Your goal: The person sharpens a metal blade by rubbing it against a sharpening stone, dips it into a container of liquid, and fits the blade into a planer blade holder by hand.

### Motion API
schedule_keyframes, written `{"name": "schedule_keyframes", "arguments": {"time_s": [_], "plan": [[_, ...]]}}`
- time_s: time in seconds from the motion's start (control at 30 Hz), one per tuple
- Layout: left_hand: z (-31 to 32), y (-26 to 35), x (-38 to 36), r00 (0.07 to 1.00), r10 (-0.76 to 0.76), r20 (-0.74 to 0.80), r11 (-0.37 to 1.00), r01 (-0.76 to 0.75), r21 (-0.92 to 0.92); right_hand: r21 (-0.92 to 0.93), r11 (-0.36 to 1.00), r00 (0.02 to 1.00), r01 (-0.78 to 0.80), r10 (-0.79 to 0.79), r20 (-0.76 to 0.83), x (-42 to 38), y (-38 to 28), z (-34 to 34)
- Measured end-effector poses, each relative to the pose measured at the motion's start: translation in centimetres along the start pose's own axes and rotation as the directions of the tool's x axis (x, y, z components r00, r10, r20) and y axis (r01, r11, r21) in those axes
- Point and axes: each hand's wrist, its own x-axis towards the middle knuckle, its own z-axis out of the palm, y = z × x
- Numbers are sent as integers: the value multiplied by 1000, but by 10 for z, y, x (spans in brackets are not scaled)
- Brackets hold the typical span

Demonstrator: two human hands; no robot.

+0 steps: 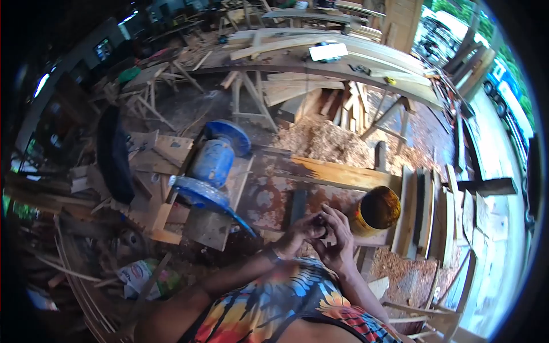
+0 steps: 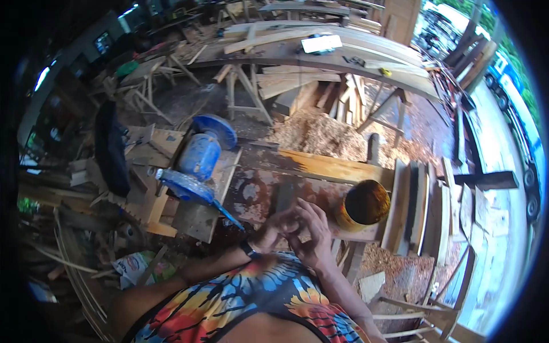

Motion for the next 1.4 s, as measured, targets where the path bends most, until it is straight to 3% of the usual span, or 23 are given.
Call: {"name": "schedule_keyframes", "arguments": {"time_s": [0.07,0.13,0.27,0.57,1.4], "plan": [[3,3,-1,999,14,-32,1000,-14,2,11,1000,999,-22,21,29,2,-1,-2],[-8,-6,2,998,-31,59,994,37,-102,90,993,997,-72,70,24,-4,3,2],[-11,-14,1,999,-34,30,986,38,-162,29,990,989,-142,140,52,-7,-4,-2],[-17,-25,0,997,-81,-10,973,77,-216,-14,998,998,-58,58,10,-13,7,2],[-9,-16,-1,997,-81,-3,970,78,-230,1,998,998,-60,60,-31,-13,6,0]]}}
